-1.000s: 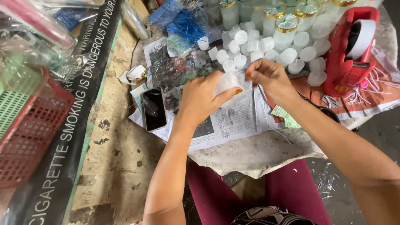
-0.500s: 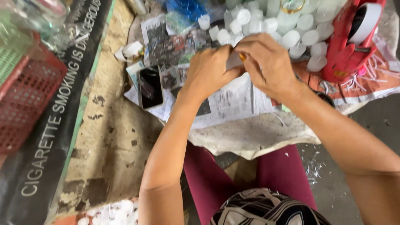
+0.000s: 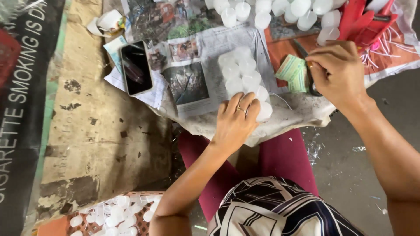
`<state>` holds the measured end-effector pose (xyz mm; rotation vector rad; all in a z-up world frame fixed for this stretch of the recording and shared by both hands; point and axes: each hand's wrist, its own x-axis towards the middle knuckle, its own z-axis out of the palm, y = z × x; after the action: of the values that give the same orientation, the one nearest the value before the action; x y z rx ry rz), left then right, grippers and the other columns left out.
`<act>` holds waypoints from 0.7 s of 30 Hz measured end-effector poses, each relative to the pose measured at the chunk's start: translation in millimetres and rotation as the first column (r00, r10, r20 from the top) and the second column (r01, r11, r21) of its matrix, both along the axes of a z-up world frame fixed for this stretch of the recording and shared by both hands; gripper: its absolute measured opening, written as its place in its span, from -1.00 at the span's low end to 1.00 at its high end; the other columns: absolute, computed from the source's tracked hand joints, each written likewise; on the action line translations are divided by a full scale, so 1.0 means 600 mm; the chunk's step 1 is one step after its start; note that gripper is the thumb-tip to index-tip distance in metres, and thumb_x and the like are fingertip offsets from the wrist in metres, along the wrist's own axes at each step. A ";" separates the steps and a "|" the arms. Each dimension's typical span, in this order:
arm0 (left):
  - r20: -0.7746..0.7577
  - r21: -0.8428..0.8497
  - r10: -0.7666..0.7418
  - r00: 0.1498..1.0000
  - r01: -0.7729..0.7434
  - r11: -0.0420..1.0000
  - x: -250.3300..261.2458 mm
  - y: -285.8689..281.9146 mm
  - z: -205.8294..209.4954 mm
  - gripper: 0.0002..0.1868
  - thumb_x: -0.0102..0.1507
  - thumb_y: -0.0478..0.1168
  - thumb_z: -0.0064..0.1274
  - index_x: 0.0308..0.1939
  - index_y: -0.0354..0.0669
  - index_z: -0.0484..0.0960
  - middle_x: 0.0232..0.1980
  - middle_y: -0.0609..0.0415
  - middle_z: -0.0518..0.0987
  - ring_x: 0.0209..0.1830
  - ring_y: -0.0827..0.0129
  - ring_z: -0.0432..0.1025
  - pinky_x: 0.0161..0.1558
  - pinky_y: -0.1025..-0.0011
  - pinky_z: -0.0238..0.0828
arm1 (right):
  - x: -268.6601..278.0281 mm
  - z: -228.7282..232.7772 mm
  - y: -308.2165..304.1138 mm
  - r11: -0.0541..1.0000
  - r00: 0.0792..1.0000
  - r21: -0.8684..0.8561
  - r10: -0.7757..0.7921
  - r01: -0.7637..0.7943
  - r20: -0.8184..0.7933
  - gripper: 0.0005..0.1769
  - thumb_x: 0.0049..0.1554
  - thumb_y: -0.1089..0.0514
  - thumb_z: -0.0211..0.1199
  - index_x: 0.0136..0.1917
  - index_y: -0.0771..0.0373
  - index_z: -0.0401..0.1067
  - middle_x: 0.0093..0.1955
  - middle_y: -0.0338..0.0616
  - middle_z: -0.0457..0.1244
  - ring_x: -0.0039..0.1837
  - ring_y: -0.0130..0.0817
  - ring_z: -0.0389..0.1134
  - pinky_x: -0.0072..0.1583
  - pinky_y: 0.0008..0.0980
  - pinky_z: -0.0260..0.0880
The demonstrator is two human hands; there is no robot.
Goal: The person is packaging small white tea light candles into clear plastic bags, adding labels, and sealing them with tape.
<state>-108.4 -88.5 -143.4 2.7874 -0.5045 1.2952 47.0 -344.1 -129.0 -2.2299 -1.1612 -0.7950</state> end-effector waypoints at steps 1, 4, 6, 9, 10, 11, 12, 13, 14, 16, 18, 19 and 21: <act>-0.053 0.002 0.053 0.997 -0.053 0.999 0.004 -0.004 -0.014 -0.15 -0.27 0.21 0.68 -0.12 -0.02 0.50 0.12 0.23 0.57 0.09 0.34 0.48 -0.24 0.40 0.24 | 0.007 -0.009 0.002 0.992 0.999 -0.118 -0.026 0.031 0.048 -0.89 0.25 0.47 0.38 0.04 0.42 0.65 0.07 0.03 0.47 0.20 -0.09 0.46 0.34 -0.10 0.37; -0.208 -0.082 0.046 0.977 -0.064 0.995 0.000 -0.014 -0.036 -0.05 -0.19 0.46 0.48 0.00 -0.07 0.55 0.24 0.11 0.52 0.25 0.18 0.40 -0.09 0.23 0.38 | 0.006 -0.028 0.014 0.919 0.989 -0.370 -0.102 0.135 0.107 -0.80 0.19 0.08 0.45 0.03 0.22 0.62 -0.01 -0.18 0.46 0.10 -0.28 0.50 0.05 -0.24 0.48; -0.298 -0.170 -0.016 0.954 -0.036 0.985 -0.008 -0.012 -0.038 -0.05 -0.03 0.52 0.32 0.11 -0.16 0.56 0.30 -0.01 0.50 0.35 0.05 0.36 0.04 0.08 0.49 | 0.001 -0.030 0.028 0.847 0.980 -0.493 -0.153 0.197 0.128 -0.60 0.17 -0.19 0.42 0.10 0.10 0.59 -0.04 -0.27 0.45 0.01 -0.37 0.51 -0.26 -0.33 0.53; -0.193 -0.260 -0.148 0.970 0.095 0.961 -0.026 0.004 -0.043 -0.20 0.13 0.41 0.26 0.07 -0.20 0.54 0.29 -0.04 0.43 0.34 0.00 0.36 0.19 -0.04 0.44 | 0.002 -0.044 0.037 0.812 0.984 -0.557 -0.157 0.174 0.080 -0.72 0.21 -0.09 0.35 0.09 0.07 0.51 -0.02 -0.28 0.42 0.00 -0.21 0.51 -0.25 -0.18 0.49; -0.172 -0.295 -0.176 0.969 0.120 0.948 -0.030 0.013 -0.049 -0.27 0.19 0.33 0.26 0.10 -0.21 0.54 0.31 -0.05 0.42 0.35 -0.02 0.37 0.20 -0.05 0.45 | 0.011 -0.062 0.030 0.792 0.977 -0.571 -0.175 0.214 0.124 -0.81 0.20 -0.05 0.33 -0.01 0.06 0.50 -0.12 -0.30 0.38 -0.04 -0.24 0.49 -0.28 -0.20 0.45; -0.149 -0.330 -0.203 0.968 0.145 0.933 -0.034 0.022 -0.054 -0.34 0.25 0.24 0.26 0.13 -0.23 0.54 0.32 -0.06 0.41 0.36 -0.04 0.38 0.22 -0.06 0.46 | 0.021 -0.081 0.024 0.771 0.967 -0.584 -0.192 0.255 0.168 -0.87 0.20 0.00 0.31 -0.10 0.05 0.49 -0.22 -0.32 0.34 -0.09 -0.28 0.46 -0.31 -0.22 0.41; -0.150 -0.333 -0.195 0.969 0.137 0.933 -0.040 0.033 -0.047 -0.34 0.25 0.24 0.26 0.13 -0.23 0.54 0.32 -0.06 0.41 0.36 -0.04 0.38 0.22 -0.06 0.46 | 0.023 -0.078 0.021 0.771 0.969 -0.587 -0.184 0.247 0.166 -0.87 0.20 0.00 0.31 -0.10 0.05 0.49 -0.22 -0.32 0.34 -0.09 -0.28 0.46 -0.31 -0.22 0.41; -0.132 -0.364 -0.192 0.973 0.132 0.922 -0.047 0.045 -0.039 -0.42 0.30 0.20 0.18 0.08 -0.24 0.52 0.29 -0.05 0.42 0.30 -0.02 0.41 0.19 -0.03 0.47 | 0.026 -0.075 0.018 0.793 0.967 -0.560 -0.142 0.240 0.213 -0.84 0.28 0.18 0.21 -0.17 0.04 0.41 -0.31 -0.35 0.26 -0.24 -0.42 0.35 -0.38 -0.35 0.27; -0.112 -0.393 -0.189 0.976 0.131 0.910 -0.051 0.056 -0.030 -0.49 0.35 0.15 0.10 0.02 -0.26 0.51 0.25 -0.05 0.42 0.24 0.00 0.43 0.16 -0.01 0.48 | 0.030 -0.071 0.014 0.814 0.959 -0.532 -0.103 0.233 0.263 -0.64 0.36 0.37 0.10 -0.24 0.03 0.33 -0.40 -0.38 0.17 -0.38 -0.57 0.24 -0.44 -0.47 0.13; -0.134 -0.441 -0.161 0.978 0.087 0.893 -0.047 0.076 -0.042 -0.52 0.38 0.12 0.06 0.08 -0.24 0.49 0.29 -0.08 0.42 0.20 0.01 0.44 0.14 0.03 0.48 | 0.002 -0.020 0.059 0.942 0.967 -0.315 -0.033 0.115 0.254 -0.72 0.37 0.46 0.17 -0.15 0.22 0.46 -0.18 -0.17 0.35 -0.11 -0.30 0.42 -0.18 -0.36 0.37; -0.161 -0.487 -0.138 0.977 0.043 0.872 -0.037 0.090 -0.043 -0.54 0.41 0.08 0.02 0.13 -0.23 0.46 0.33 -0.10 0.41 0.17 0.02 0.45 0.12 0.07 0.49 | -0.025 0.018 0.111 0.997 0.965 -0.079 0.039 -0.019 0.258 -0.78 0.37 0.55 0.23 -0.07 0.41 0.58 0.03 0.06 0.51 0.15 -0.01 0.60 0.08 -0.22 0.61; -0.097 -0.540 -0.138 0.986 0.064 0.839 -0.029 0.093 -0.037 -0.64 0.43 -0.04 0.05 0.15 -0.23 0.48 0.33 -0.05 0.43 0.21 0.03 0.46 0.15 0.10 0.50 | -0.037 0.031 0.141 0.992 0.941 -0.094 0.111 -0.085 0.320 -0.80 0.40 0.49 0.26 -0.05 0.39 0.61 0.01 0.04 0.52 0.13 -0.05 0.61 0.11 -0.24 0.65; -0.025 -0.582 -0.132 0.991 0.093 0.808 0.006 0.098 -0.041 -0.72 0.45 -0.17 0.07 0.17 -0.23 0.50 0.33 -0.01 0.44 0.25 0.04 0.47 0.18 0.14 0.52 | -0.041 0.005 0.177 0.983 0.903 -0.106 0.179 -0.149 0.390 -0.81 0.43 0.42 0.28 -0.04 0.37 0.63 -0.02 0.02 0.52 0.10 -0.09 0.61 0.13 -0.26 0.70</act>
<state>-105.1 -29.5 -168.1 2.2391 -0.2108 1.0934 22.5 -237.8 -125.7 -2.0449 -1.5678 -1.1888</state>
